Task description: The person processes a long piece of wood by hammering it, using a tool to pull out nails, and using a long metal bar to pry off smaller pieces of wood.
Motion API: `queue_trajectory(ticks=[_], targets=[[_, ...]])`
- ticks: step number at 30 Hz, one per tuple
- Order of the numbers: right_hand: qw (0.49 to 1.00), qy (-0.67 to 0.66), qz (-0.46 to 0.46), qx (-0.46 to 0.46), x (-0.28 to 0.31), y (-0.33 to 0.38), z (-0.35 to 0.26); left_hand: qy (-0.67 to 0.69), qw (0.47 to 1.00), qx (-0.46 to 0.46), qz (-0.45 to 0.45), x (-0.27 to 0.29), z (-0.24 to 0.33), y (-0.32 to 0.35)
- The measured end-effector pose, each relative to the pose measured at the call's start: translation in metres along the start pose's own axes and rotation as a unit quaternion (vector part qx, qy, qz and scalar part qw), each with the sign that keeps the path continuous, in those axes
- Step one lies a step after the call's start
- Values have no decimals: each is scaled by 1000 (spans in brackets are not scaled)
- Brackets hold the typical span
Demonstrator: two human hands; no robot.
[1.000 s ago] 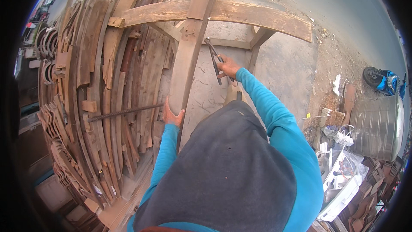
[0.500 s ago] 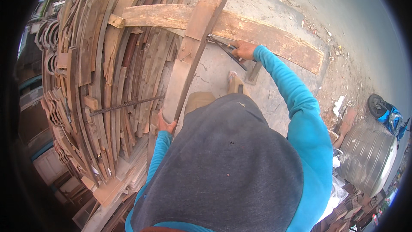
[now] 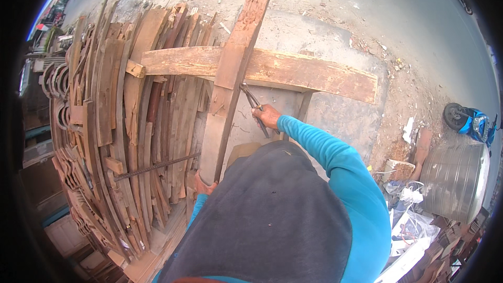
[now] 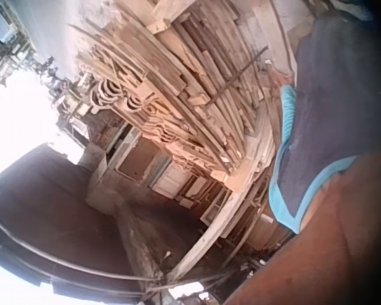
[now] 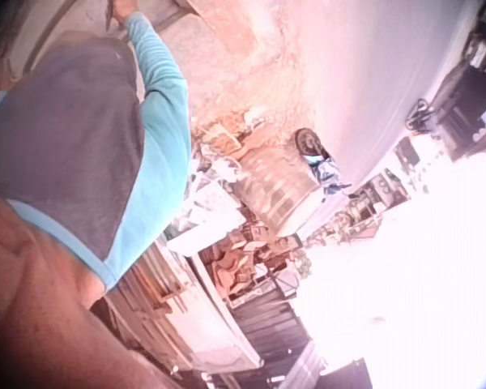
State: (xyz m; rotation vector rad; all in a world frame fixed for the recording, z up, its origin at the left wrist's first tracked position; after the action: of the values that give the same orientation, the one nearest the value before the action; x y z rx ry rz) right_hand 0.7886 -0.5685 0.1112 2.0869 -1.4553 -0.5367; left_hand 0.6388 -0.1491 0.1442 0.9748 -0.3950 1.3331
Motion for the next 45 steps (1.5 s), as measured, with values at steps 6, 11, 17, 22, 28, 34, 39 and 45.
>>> queue_trajectory(ticks=[6,11,17,22,28,34,39,45], targets=[[961,-259,-9,-100,-144,-1,36,17,998,-64,16,-3,-23,-7],[969,-157,-37,-188,-143,6,97,45,996,-69,20,-4,6,0],[964,-151,44,-213,-172,64,102,54,995,-31,74,3,20,10],[985,2,160,-60,-153,72,108,109,990,-56,69,6,25,18],[980,133,135,68,-194,135,-37,238,953,-83,170,50,21,51],[850,422,-9,315,-290,156,-112,772,626,104,-43,16,80,91],[762,343,-34,548,-318,246,-216,892,401,156,139,-4,31,121],[581,-283,-437,626,-213,422,-338,858,367,186,308,-4,-35,184]])
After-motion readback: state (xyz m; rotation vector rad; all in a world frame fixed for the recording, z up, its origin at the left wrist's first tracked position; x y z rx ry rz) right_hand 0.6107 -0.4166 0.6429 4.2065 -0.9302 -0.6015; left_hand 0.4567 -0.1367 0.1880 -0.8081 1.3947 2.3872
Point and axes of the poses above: each hand's wrist, its own y-axis away from the middle knuckle, its own x-axis out of the back of the hand, z = x × y, the point moved 8 cm from there along -y, towards the middle knuckle, and after that the axes turned 13 degrees about y, right-handed, at the moved point
